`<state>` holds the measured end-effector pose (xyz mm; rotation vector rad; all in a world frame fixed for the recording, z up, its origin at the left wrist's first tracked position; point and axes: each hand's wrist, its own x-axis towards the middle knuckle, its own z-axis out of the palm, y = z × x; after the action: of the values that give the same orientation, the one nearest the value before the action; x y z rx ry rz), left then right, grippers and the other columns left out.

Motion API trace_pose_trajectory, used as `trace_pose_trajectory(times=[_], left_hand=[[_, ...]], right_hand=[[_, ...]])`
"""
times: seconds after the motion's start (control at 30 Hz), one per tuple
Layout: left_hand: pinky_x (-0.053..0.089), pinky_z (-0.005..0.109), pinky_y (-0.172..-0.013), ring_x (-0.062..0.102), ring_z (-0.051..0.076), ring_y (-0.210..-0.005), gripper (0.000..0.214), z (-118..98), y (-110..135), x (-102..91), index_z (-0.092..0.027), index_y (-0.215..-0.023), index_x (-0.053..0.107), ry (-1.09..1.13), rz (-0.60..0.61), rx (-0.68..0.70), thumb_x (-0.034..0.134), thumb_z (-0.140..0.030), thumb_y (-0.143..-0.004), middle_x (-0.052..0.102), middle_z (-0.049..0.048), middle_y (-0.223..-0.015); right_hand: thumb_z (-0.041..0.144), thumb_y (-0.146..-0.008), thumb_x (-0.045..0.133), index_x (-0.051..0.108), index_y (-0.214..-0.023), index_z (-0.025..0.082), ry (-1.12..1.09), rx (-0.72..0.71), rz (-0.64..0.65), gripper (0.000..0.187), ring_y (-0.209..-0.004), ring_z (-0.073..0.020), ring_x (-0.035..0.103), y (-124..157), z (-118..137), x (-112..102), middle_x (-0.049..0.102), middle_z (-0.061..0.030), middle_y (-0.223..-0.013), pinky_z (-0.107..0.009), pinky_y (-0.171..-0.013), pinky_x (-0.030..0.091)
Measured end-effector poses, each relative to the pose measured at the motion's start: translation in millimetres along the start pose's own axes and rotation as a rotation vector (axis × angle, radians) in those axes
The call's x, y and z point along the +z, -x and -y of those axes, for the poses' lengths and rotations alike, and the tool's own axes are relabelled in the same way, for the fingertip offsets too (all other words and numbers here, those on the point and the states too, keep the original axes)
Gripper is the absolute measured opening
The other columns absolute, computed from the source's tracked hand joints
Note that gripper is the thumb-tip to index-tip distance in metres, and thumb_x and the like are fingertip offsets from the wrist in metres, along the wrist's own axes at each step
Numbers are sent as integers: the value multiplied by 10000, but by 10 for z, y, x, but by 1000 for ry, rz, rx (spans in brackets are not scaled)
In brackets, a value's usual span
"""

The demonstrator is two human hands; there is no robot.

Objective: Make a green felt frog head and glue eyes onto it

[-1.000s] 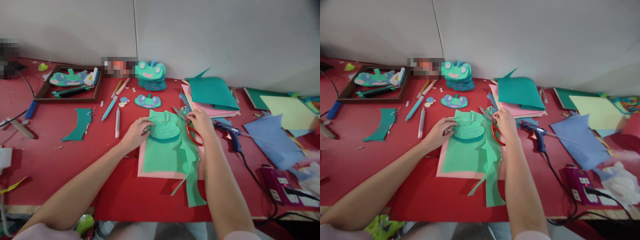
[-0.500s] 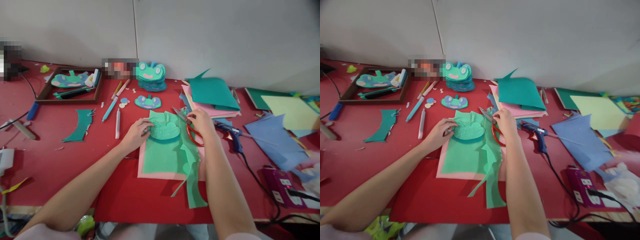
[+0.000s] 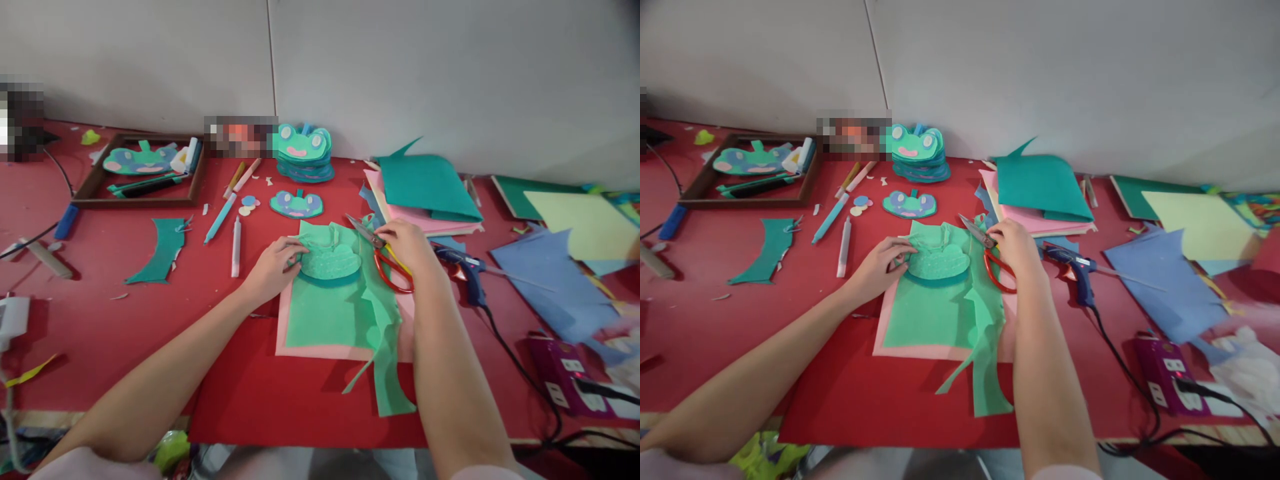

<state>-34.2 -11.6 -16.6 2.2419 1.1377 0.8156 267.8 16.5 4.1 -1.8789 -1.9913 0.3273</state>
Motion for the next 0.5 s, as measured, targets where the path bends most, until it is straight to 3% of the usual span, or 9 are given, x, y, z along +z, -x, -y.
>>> trace_pose_trajectory(times=[0.5], left_hand=[[477,317,-764,529,127,-796,278,12,0,0,-187,-1018,587,-2,4,3,508,-91,-769,524,73,-1075]], right_hand=[[182,-777,519,678,-889,213,-35,64,-45,197,-778,-182,600,42,19,-20,671,-48,-918,-323,-737,454]])
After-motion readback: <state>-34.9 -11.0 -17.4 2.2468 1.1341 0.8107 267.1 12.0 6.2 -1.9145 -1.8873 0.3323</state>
